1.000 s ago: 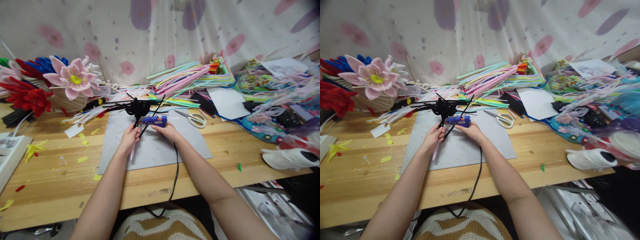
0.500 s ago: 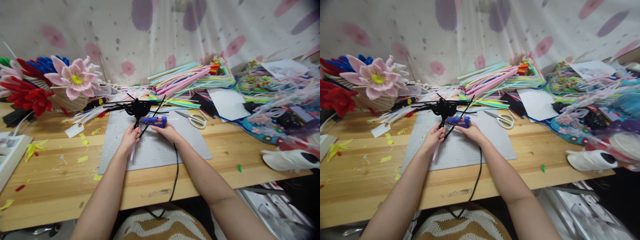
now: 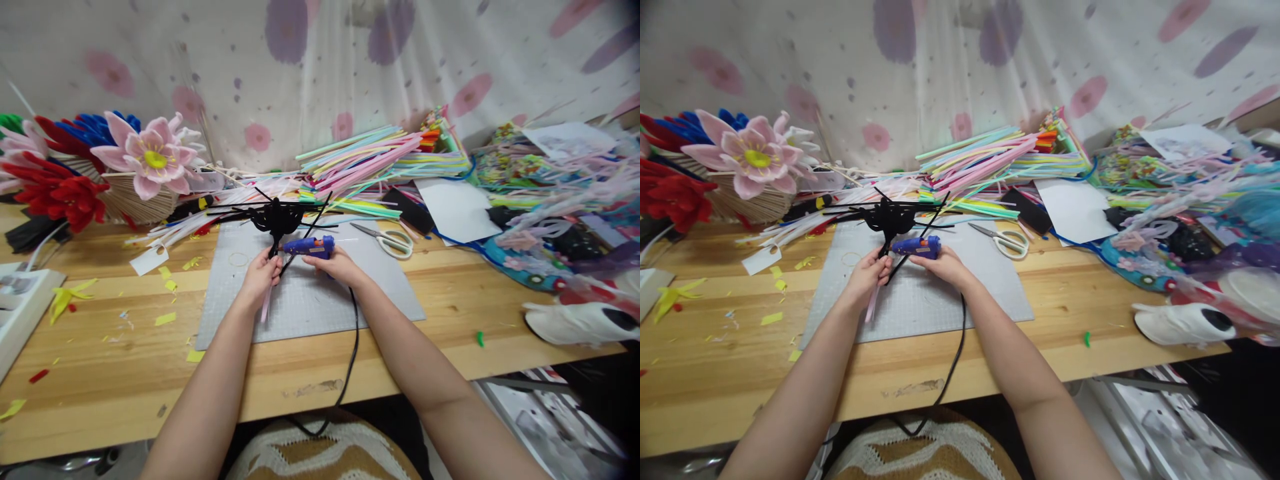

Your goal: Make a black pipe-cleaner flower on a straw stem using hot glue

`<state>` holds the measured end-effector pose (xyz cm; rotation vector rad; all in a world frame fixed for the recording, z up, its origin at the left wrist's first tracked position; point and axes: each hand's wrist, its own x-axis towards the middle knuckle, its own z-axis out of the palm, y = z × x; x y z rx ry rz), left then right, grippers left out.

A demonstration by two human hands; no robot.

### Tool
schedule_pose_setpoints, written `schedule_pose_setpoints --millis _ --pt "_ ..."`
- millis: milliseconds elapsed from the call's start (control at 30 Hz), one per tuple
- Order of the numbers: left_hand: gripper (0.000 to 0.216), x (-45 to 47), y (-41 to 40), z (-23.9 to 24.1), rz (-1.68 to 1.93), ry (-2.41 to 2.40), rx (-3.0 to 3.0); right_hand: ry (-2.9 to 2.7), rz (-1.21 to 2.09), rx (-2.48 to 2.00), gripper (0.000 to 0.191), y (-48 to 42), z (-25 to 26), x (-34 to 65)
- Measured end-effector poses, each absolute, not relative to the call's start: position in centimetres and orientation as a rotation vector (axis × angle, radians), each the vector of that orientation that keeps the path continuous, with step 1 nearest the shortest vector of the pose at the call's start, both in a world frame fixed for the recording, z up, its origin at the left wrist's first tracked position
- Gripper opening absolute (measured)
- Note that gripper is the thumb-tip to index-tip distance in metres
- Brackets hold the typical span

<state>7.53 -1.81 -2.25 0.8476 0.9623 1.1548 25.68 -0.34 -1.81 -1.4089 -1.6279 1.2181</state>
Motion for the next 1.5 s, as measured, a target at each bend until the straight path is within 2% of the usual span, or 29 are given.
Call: schedule_pose_setpoints --millis 833,1100,1333,1500 --pt "0.025 7.5 -2.0 -1.9 1.148 0.949 0.824 -1.664 1.25 -1.386 0.043 -0.2 -1.1 26.0" --pt "0.032 7.1 -1.9 -1.8 1.186 0.899 0.766 -1.46 1.265 -1.33 0.037 -0.3 -0.1 27.9" --pt "0.029 6.1 -1.8 -0.9 1.296 0.774 0.655 -1.377 1.059 -1.547 0.041 -0.8 0.1 34.8" --pt "0.032 5.4 -1.3 -0.8 1.38 0.794 0.635 -1.303 0.707 -1.858 0.053 -0.3 -2.4 37.2"
